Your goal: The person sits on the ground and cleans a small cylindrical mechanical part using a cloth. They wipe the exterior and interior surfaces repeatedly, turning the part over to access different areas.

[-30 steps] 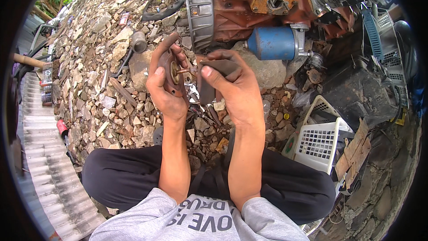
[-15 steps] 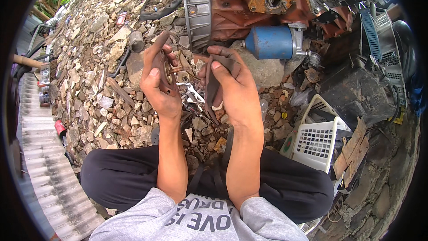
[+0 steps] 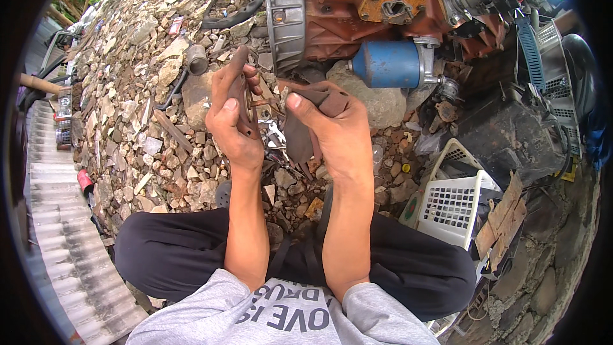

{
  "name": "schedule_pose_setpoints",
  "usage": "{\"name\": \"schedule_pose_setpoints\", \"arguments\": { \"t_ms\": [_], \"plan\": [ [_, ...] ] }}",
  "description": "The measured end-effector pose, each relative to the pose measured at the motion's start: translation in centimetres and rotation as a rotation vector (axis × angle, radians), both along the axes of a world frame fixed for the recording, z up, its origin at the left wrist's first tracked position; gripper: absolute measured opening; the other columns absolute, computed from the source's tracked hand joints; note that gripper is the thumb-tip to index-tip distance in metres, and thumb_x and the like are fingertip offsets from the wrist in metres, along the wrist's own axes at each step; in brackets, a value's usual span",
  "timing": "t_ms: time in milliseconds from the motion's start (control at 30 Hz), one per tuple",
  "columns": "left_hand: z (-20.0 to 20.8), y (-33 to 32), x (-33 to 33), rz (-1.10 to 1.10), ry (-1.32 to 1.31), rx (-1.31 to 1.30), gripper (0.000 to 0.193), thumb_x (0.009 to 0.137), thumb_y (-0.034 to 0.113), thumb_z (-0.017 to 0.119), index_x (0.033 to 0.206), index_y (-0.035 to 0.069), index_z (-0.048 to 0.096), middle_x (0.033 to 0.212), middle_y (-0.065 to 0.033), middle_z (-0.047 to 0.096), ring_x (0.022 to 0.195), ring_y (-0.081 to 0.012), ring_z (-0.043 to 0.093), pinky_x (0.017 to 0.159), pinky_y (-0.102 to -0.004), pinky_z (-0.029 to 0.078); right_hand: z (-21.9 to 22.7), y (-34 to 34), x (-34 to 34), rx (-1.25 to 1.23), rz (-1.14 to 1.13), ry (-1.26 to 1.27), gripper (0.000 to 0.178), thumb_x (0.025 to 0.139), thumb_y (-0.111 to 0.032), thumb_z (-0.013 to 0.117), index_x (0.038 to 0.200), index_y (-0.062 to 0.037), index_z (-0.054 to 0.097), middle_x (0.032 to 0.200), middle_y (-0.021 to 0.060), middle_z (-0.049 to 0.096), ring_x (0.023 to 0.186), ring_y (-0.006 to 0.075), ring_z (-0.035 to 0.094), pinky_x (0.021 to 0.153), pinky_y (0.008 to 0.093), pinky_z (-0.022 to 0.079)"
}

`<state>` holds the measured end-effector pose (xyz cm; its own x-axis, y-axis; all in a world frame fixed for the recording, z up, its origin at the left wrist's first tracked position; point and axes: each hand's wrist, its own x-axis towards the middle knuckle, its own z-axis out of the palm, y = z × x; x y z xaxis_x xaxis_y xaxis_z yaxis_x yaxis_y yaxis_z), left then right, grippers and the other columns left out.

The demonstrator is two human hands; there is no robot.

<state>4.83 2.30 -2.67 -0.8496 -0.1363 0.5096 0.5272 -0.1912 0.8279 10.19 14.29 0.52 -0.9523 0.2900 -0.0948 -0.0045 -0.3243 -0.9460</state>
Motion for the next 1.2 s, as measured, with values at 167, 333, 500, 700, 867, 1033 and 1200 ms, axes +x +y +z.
{"name": "schedule_pose_setpoints", "arguments": {
  "t_ms": [167, 333, 500, 700, 867, 1033, 1200],
  "plan": [
    [0.0, 0.0, 0.1, -0.023, 0.01, 0.03, 0.054, 0.084, 0.021, 0.04, 0.126, -0.004, 0.062, 0.107, -0.0139, 0.056, 0.098, -0.0198, 0.055, 0.087, -0.034, 0.046, 0.7, -0.1, 0.0, 0.014, 0.034, -0.104, 0.019, 0.092, -0.013, 0.066, 0.102, 0.0027, 0.065, 0.084, 0.0037, 0.068, 0.07, 0.0071, 0.057, 0.061, 0.0216, 0.045],
    [0.0, 0.0, 0.0, -0.023, 0.001, 0.038, 0.053, 0.083, 0.018, 0.04, 0.126, -0.004, 0.062, 0.108, -0.0136, 0.056, 0.096, -0.0193, 0.054, 0.084, -0.0326, 0.045, 0.3, 0.0, 0.0, -0.214, 0.041, -0.045, 0.022, 0.094, -0.01, 0.061, 0.11, 0.0041, 0.06, 0.088, 0.0063, 0.068, 0.067, 0.01, 0.057, 0.059, 0.0237, 0.047],
    [-0.1, -0.2, 0.1, -0.023, -0.019, 0.046, 0.053, 0.083, 0.019, 0.041, 0.125, -0.005, 0.062, 0.108, -0.0133, 0.056, 0.094, -0.0186, 0.054, 0.08, -0.0309, 0.044, -0.3, 0.6, -0.2, -0.13, 0.101, 0.007, 0.023, 0.091, -0.007, 0.063, 0.111, 0.0052, 0.059, 0.088, 0.0068, 0.066, 0.068, 0.0101, 0.058, 0.052, 0.022, 0.045],
    [-0.2, -0.2, -0.1, -0.019, -0.031, -0.025, 0.062, 0.085, 0.029, 0.039, 0.129, -0.012, 0.054, 0.107, -0.0129, 0.052, 0.093, -0.0192, 0.053, 0.074, -0.0318, 0.047, -0.6, 0.2, -0.2, -0.05, 0.034, -0.017, 0.022, 0.088, -0.008, 0.069, 0.106, 0.0045, 0.064, 0.078, 0.0038, 0.065, 0.064, 0.0075, 0.057, 0.041, 0.022, 0.038],
    [-0.2, 0.3, 0.1, -0.012, 0.008, 0.017, 0.055, 0.084, 0.022, 0.041, 0.126, -0.006, 0.06, 0.106, -0.0131, 0.054, 0.093, -0.0198, 0.053, 0.078, -0.0324, 0.046, 0.2, -1.2, -0.3, -0.024, 0.019, -0.054, 0.023, 0.089, -0.009, 0.07, 0.106, 0.0051, 0.066, 0.083, 0.0057, 0.067, 0.069, 0.0088, 0.059, 0.056, 0.0218, 0.047],
    [-0.5, 0.3, 0.3, 0.032, 0.024, -0.029, 0.052, 0.082, 0.022, 0.043, 0.123, -0.002, 0.065, 0.103, -0.0127, 0.054, 0.09, -0.0191, 0.052, 0.078, -0.0317, 0.045, 1.0, -1.8, -0.2, 0.154, 0.041, -0.126, 0.022, 0.091, -0.007, 0.065, 0.11, 0.0044, 0.066, 0.09, 0.004, 0.069, 0.08, 0.006, 0.059, 0.071, 0.0212, 0.048],
    [-0.6, 0.3, 0.0, 0.072, 0.042, -0.017, 0.053, 0.082, 0.027, 0.042, 0.118, -0.003, 0.067, 0.1, -0.0117, 0.053, 0.087, -0.0181, 0.051, 0.075, -0.0301, 0.043, 0.5, -2.6, -0.2, 0.214, 0.032, -0.071, 0.023, 0.093, -0.01, 0.063, 0.111, 0.004, 0.066, 0.095, 0.0058, 0.07, 0.086, 0.0072, 0.059, 0.077, 0.0235, 0.048]
  ]
}}
